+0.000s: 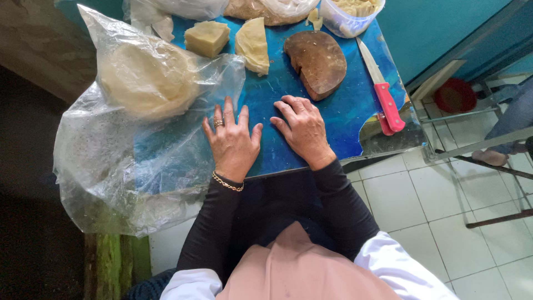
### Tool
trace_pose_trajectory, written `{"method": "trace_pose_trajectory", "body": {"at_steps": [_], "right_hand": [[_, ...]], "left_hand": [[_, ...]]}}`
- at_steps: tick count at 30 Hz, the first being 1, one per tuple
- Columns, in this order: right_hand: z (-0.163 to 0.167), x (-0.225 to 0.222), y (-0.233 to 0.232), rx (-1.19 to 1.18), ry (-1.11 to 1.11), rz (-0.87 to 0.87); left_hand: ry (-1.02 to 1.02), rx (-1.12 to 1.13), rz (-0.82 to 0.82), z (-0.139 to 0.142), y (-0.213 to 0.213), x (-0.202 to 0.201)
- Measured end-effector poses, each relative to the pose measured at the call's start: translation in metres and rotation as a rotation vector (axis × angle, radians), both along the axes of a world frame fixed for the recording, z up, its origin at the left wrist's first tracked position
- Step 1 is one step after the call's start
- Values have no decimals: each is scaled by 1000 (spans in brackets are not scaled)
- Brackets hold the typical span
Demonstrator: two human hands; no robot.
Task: The person sits at a small table and cuts pieces of dough with a knife on a wooden board. They then take thin pastry wrappers, spoon brown filling from a plastic bag onto each wrapper, and fold the wrappers over the filling by hand, setting the folded pastries aside.
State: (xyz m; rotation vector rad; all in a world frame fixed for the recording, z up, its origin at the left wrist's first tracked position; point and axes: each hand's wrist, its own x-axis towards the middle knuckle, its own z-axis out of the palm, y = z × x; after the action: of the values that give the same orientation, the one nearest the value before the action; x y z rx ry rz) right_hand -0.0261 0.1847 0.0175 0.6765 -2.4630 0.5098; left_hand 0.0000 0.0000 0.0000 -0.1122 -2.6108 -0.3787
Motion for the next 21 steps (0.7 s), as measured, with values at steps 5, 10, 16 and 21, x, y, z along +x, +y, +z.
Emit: {"method": "trace_pose_trajectory", "body": {"at_steps": [5, 10, 16, 21], "right_hand": [[2, -1, -1, 4, 25, 5], [3, -1, -2, 10, 16, 3], [0, 4, -1, -7, -3, 27], [18, -9, 0, -22, 14, 56]], "left_hand": [[10, -4, 7, 0, -1, -2], [13, -10, 7, 1, -1, -1], [8, 12, 6, 2, 0, 7], [16, 62, -43, 23, -2, 0]]}}
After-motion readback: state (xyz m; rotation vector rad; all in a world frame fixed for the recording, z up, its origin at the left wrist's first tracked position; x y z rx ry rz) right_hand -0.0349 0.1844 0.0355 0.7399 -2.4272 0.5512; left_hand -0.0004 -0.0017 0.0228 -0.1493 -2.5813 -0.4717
